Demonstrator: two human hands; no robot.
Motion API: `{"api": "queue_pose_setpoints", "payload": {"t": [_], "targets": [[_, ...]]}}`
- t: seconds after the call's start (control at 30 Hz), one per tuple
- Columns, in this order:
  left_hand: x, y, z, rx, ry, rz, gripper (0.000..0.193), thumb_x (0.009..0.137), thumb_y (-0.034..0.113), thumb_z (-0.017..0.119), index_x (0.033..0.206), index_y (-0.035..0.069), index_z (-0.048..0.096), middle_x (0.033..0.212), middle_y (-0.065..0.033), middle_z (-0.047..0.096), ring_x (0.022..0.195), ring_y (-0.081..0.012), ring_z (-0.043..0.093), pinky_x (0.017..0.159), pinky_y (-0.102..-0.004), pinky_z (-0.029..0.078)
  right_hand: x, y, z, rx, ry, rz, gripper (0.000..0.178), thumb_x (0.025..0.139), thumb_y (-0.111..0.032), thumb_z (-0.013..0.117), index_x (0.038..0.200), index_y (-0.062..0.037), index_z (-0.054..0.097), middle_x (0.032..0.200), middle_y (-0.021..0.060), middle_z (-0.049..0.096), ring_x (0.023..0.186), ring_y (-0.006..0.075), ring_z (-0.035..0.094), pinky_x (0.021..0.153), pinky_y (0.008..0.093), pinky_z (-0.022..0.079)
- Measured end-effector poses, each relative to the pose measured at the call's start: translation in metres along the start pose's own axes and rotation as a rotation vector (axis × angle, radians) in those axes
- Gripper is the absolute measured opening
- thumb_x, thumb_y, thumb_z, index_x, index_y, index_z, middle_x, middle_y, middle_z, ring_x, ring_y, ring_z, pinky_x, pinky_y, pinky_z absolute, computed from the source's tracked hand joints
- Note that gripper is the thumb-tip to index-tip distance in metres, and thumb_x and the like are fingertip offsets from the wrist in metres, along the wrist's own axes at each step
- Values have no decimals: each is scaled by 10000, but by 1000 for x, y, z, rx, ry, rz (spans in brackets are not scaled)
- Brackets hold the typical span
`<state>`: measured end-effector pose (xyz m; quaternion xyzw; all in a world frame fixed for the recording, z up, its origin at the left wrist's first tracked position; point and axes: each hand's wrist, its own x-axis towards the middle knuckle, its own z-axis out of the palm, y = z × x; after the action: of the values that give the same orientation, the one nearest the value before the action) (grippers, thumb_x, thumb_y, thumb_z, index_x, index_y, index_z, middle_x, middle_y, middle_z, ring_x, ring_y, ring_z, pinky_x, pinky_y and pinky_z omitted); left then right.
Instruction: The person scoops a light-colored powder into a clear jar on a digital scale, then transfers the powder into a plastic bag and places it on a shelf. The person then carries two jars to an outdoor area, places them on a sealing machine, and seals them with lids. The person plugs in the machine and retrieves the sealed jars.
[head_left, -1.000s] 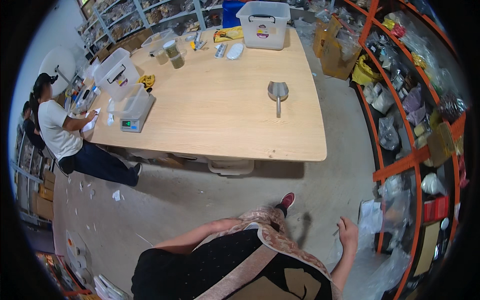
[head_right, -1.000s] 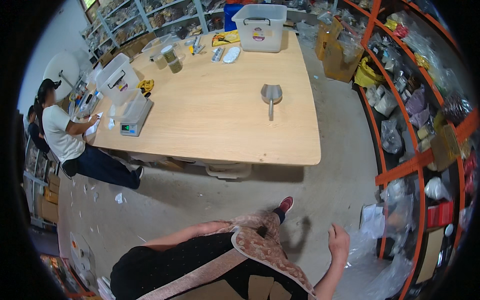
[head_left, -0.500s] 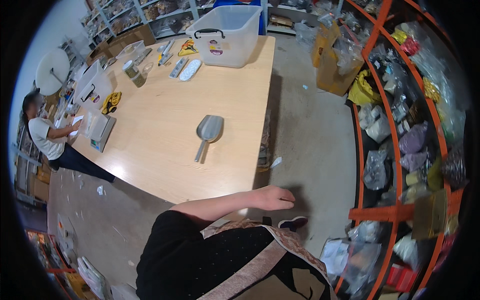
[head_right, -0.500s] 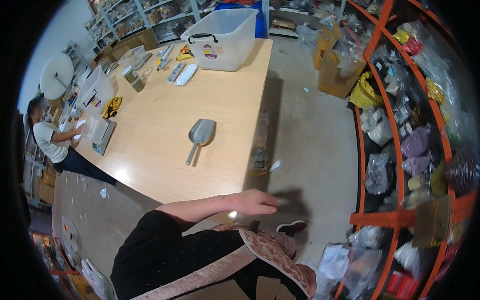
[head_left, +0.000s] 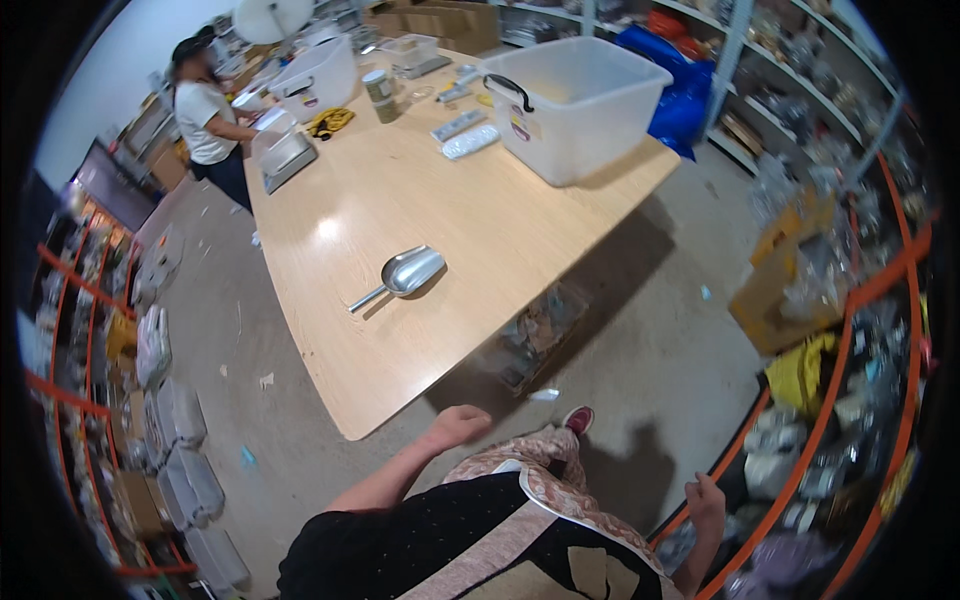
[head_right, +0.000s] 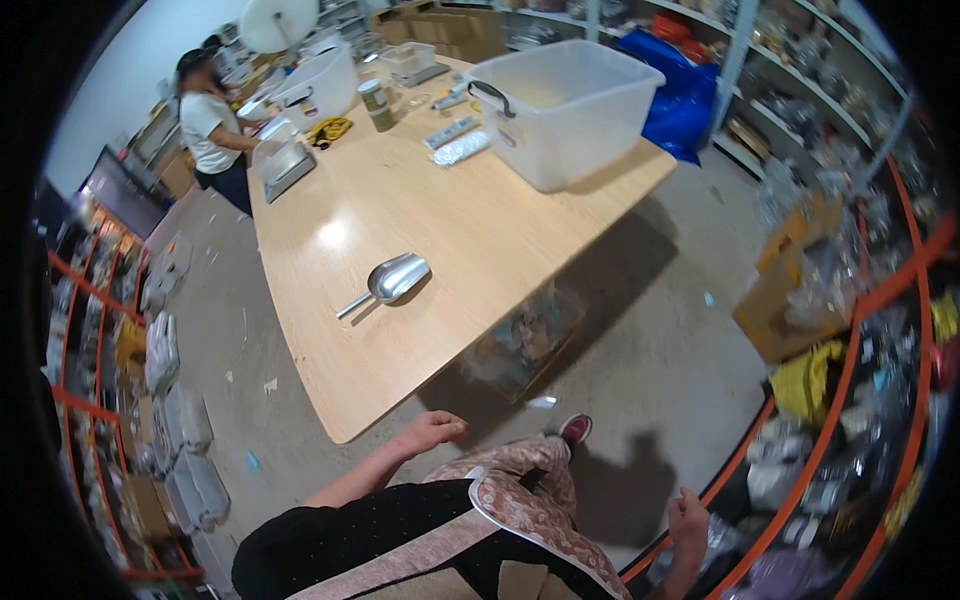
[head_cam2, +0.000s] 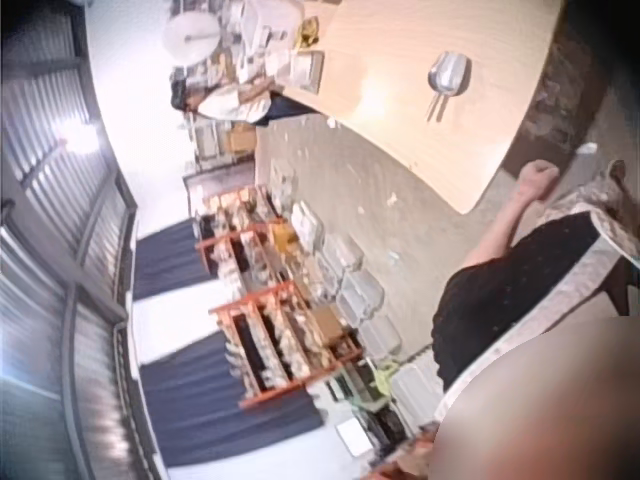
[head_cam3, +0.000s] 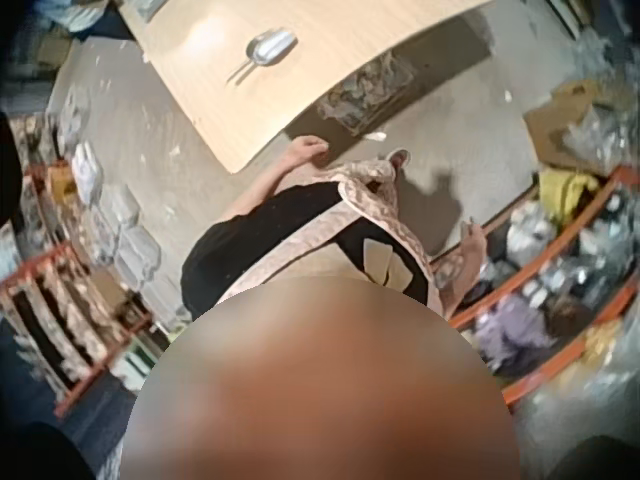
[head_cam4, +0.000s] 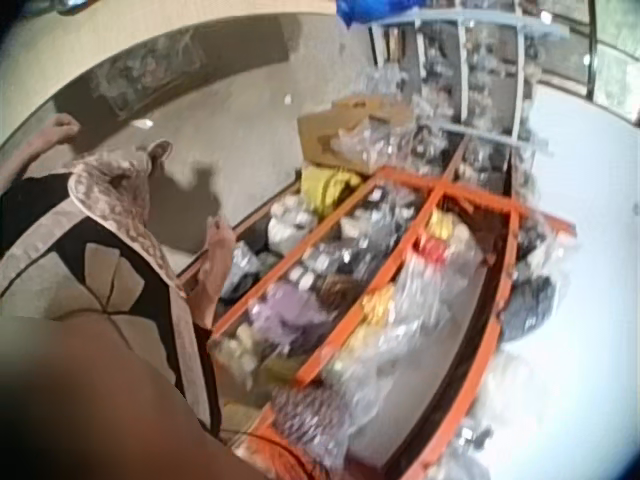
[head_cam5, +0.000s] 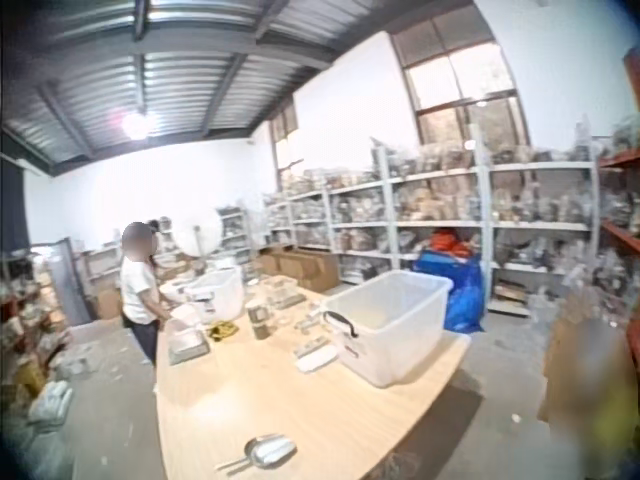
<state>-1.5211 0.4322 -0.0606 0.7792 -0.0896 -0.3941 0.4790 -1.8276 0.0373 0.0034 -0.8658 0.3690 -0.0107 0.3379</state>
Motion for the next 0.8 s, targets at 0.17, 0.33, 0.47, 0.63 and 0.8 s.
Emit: {"api": "queue_pose_setpoints", "payload": {"t": [0.17,0.33,0.47,0.63,0.8], "targets": [[92,92,36,-54,251,-146,297,870,267,588,983,0,653,886,-70,661,769,-124,607,705,-267,496,138,-1,-17,54,47,-280,327,845,-211,562,1077,16,593,880,210,632,811,335,626,739,381,491],[195,245,120,41,148,188,302,831,284,567,927,16,671,807,-93,674,758,-162,638,720,-301,500,216,55,-39,310,-335,89,395,842,-280,574,1120,1,596,958,193,644,906,276,630,797,338,472],[298,339,182,72,-157,386,295,832,288,579,937,26,665,806,-123,667,760,-193,642,717,-319,500,306,132,-88,41,-390,33,332,843,-264,537,954,44,591,835,183,611,779,210,605,696,328,458],[428,395,234,232,-112,401,318,866,321,581,1031,60,656,934,-120,667,865,-192,635,788,-313,491,472,197,-161,-131,-333,77,324,826,-262,554,955,32,600,857,198,615,800,267,612,711,351,464],[496,422,252,181,203,69,397,849,386,579,1002,29,667,948,-104,671,863,-192,632,826,-315,482,685,140,-257,-126,-47,-199,306,805,-237,589,997,-2,630,900,222,627,872,397,593,768,420,468]]}}
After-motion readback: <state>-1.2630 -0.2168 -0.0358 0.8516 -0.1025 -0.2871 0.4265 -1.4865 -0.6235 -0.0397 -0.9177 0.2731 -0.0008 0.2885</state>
